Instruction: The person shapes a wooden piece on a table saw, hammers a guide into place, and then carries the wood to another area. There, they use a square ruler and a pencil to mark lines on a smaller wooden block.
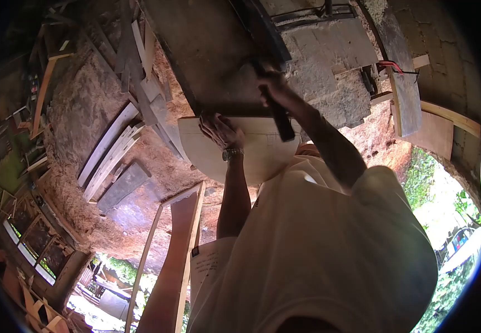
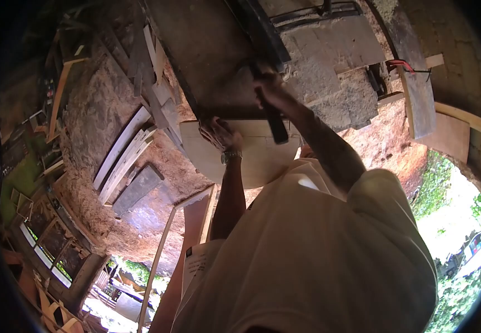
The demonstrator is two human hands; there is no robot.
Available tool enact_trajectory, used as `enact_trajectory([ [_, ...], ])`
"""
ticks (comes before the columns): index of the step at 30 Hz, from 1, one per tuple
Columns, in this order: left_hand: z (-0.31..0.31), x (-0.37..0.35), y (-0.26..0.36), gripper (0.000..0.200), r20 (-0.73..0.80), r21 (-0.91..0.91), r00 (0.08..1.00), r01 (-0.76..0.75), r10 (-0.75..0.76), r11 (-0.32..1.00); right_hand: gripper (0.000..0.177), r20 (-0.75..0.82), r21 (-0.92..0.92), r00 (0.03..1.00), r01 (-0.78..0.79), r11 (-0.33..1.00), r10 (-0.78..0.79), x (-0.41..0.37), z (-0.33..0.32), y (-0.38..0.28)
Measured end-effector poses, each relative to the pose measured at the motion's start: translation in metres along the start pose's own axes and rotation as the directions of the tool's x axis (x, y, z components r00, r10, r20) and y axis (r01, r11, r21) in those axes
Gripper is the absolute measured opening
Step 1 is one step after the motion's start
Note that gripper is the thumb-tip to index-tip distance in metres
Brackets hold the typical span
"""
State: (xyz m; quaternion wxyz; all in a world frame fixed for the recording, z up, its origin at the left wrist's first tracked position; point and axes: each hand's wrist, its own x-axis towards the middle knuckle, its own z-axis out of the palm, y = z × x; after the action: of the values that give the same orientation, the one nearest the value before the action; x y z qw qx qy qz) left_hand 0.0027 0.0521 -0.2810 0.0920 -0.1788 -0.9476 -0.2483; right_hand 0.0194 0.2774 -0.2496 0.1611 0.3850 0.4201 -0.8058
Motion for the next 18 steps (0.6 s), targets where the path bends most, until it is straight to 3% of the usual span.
enact_trajectory([
  [1, -0.001, -0.001, 0.002, 0.027, 0.007, 0.012, 1.0, 0.018, -0.018, 1.0, 0.017, -0.103, 0.198, 0.995, 0.027, 0.98, -0.006, 0.01, -0.005, 0.004],
  [3, -0.006, 0.003, 0.01, 0.027, 0.026, 0.029, 0.999, 0.041, -0.042, 0.999, 0.018, -0.273, 0.136, 0.957, 0.139, 0.981, -0.097, 0.02, 0.029, 0.019],
  [7, -0.006, 0.005, 0.01, 0.024, 0.039, 0.042, 0.999, 0.01, -0.011, 0.999, 0.018, 0.036, -0.054, 0.999, 0.012, 0.998, -0.01, -0.004, 0.047, 0.008],
  [11, -0.006, 0.004, 0.01, 0.021, 0.062, 0.071, 0.997, 0.036, -0.04, 0.997, 0.02, 0.094, -0.078, 0.994, 0.069, 0.995, -0.062, 0.001, 0.033, 0.013],
  [12, -0.005, 0.004, 0.01, 0.021, 0.063, 0.087, 0.997, 0.031, -0.037, 0.996, 0.021, 0.061, -0.051, 0.997, 0.041, 0.998, -0.038, 0.004, 0.021, 0.01],
  [13, -0.004, 0.005, 0.01, 0.021, 0.064, 0.101, 0.997, 0.026, -0.033, 0.995, 0.02, -0.022, 0.106, 0.999, -0.042, 0.994, 0.045, 0.011, 0.01, 0.005],
  [15, -0.004, 0.005, 0.01, 0.021, 0.06, 0.095, 0.998, 0.026, -0.032, 0.995, 0.02, -0.277, 0.218, 0.954, 0.179, 0.959, -0.115, 0.022, 0.012, 0.015],
  [18, -0.005, 0.006, 0.012, 0.02, 0.04, 0.114, 0.999, 0.024, -0.029, 0.993, 0.021, -0.206, 0.239, 0.974, 0.14, 0.961, -0.091, 0.017, 0.021, 0.022],
])
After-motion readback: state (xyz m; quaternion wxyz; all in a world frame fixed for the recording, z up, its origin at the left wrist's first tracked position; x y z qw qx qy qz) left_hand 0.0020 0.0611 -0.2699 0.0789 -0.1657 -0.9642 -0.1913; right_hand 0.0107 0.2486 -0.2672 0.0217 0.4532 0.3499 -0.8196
